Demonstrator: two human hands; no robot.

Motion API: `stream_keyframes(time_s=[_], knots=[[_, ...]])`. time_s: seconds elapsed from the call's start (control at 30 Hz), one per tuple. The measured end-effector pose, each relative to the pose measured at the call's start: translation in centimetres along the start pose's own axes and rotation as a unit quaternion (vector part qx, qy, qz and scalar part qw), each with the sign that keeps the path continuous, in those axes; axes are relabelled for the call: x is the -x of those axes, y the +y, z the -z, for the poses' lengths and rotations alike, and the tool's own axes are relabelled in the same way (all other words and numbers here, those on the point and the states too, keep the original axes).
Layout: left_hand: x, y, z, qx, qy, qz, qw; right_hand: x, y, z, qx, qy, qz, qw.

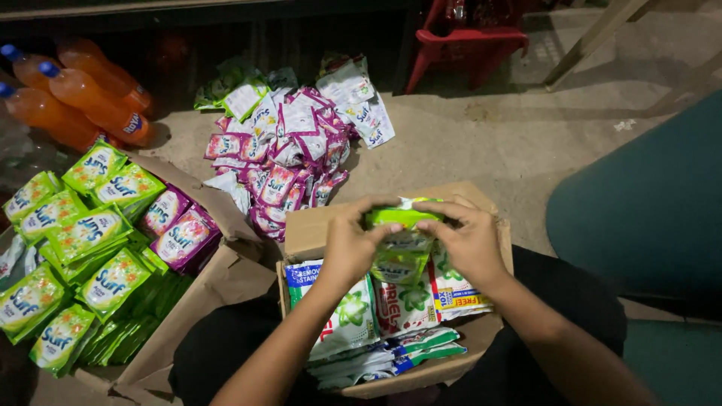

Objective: Sorting, folding, and packing various detergent sachets into a cardboard box.

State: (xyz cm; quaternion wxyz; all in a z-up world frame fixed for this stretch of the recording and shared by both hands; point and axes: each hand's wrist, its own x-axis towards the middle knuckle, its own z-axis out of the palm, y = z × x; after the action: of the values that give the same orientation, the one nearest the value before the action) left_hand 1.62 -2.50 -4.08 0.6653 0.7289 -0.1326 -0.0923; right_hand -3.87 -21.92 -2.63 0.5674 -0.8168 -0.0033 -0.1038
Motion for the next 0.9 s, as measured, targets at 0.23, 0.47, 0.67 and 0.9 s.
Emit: stream_keyframes(time_s=[0.23, 0.47, 0.67, 0.9], knots=[[0.3, 1.5, 0.1, -0.138, 0.029, -0.062, 0.988, -0.3, -0.1, 0.2, 0.027, 0.019, -0.04, 0.999], [-0.2, 0.9, 0.7, -0.266, 0.022, -0.183, 0.946, -0.4, 0.1, 0.6, 0.103, 0.048, -0.016, 0.993], [-0.3, 1.9, 1.3, -0.353, 0.086, -0.272, 0.891, -1.1, -0.6, 1.7, 0.181, 0.058, 0.11, 0.976], [-0.2, 2.3, 1.5, -0.344, 0.087, -0.297, 0.886, -1.5, 1.1, 2.9, 0.149, 0.003, 0.083, 0.985]])
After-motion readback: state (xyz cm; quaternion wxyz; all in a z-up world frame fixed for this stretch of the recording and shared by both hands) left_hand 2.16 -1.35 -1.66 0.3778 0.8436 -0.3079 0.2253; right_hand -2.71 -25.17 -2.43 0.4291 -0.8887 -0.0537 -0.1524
